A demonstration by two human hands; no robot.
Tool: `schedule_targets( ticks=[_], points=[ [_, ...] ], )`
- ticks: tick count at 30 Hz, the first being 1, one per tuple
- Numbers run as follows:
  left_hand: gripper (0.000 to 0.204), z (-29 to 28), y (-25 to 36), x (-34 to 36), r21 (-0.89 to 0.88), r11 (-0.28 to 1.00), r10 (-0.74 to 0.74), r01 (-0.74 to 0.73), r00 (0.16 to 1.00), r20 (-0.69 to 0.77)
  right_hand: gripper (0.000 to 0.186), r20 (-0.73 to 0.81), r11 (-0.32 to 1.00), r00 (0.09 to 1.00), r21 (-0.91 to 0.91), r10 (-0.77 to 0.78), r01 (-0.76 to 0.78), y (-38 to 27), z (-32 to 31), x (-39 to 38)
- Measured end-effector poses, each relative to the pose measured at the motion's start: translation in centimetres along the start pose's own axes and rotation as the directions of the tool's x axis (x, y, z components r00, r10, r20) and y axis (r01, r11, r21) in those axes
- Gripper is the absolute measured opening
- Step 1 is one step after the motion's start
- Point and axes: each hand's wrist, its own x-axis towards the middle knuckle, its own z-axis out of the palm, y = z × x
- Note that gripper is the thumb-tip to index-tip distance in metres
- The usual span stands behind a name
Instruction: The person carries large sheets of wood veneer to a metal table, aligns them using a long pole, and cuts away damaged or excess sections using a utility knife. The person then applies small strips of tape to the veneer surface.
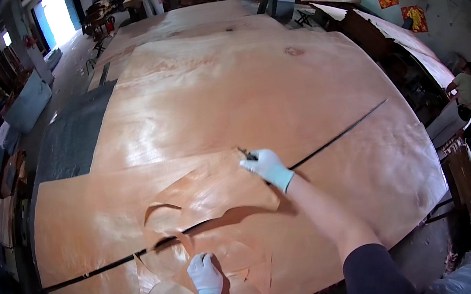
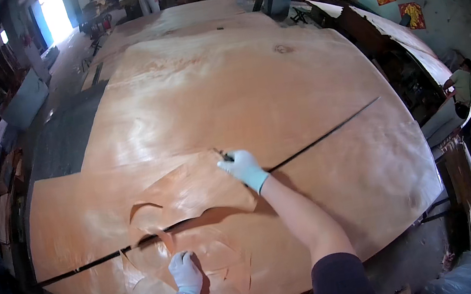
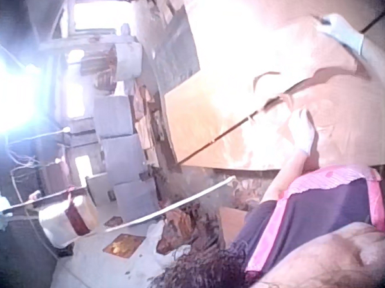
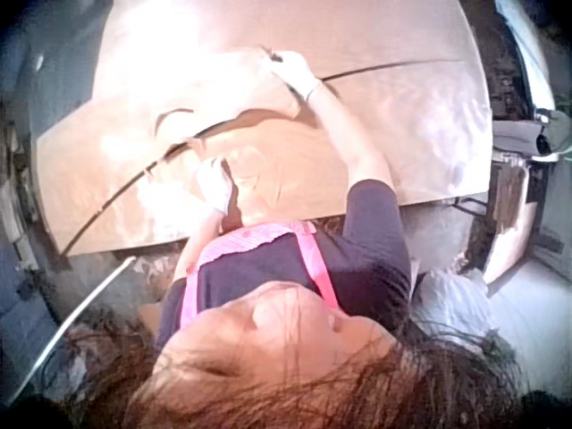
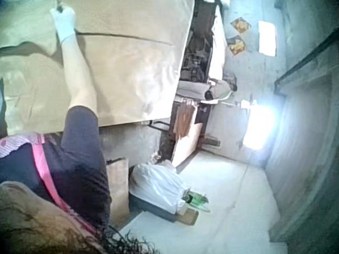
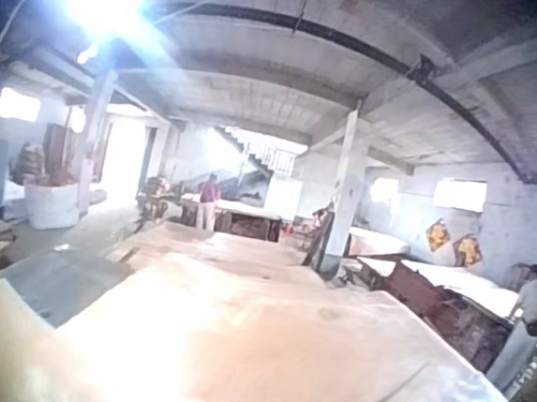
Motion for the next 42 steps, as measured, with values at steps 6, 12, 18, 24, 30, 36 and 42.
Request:
schedule_targets(
  ticks=[6, 12, 18, 24, 30, 36, 42],
  points=[
    [0.022, 0.5, -0.3, 0.3, 0.002, 1.0, -0.01, 0.01, 1.0, 0.015, 0.026, -0.009, 0.95, 0.976, 0.233, 0.216, -0.208, 3.0, -9.1, 8.0],
    [0.022, 0.1, -0.1, 0.5, 0.008, 1.0, 0.0, 0.0, 1.0, -0.021, 0.019, -0.341, 0.858, 0.888, 0.504, 0.309, -0.105, 4.4, -14.5, 13.0],
    [0.017, 0.3, 0.0, 0.3, 0.009, 1.0, -0.026, 0.026, 1.0, -0.002, 0.017, -0.576, 0.742, 0.688, 0.665, 0.441, 0.081, 5.4, -21.3, 18.7],
    [0.017, 0.8, -0.2, 0.7, -0.052, 0.999, -0.004, 0.005, 1.0, 0.023, 0.024, -0.64, 0.642, 0.67, 0.701, 0.376, 0.31, 4.5, -20.1, 18.4],
    [0.019, -0.1, 0.4, 0.4, -0.009, 1.0, 0.002, -0.003, 1.0, -0.017, 0.045, -0.082, 0.92, 0.978, 0.363, 0.191, -0.15, 0.8, -6.4, 6.4],
    [0.022, -0.4, 0.0, -0.2, -0.032, 0.999, -0.004, 0.002, 0.999, -0.052, 0.035, 0.563, 0.988, 0.817, -0.009, -0.122, 0.153, -2.2, 4.4, -9.4],
    [0.028, 0.2, 0.1, 0.0, -0.033, 0.999, 0.014, -0.015, 0.999, -0.029, 0.059, 0.691, 0.825, 0.629, -0.083, -0.357, 0.559, 0.8, 11.5, -18.1]
  ],
)
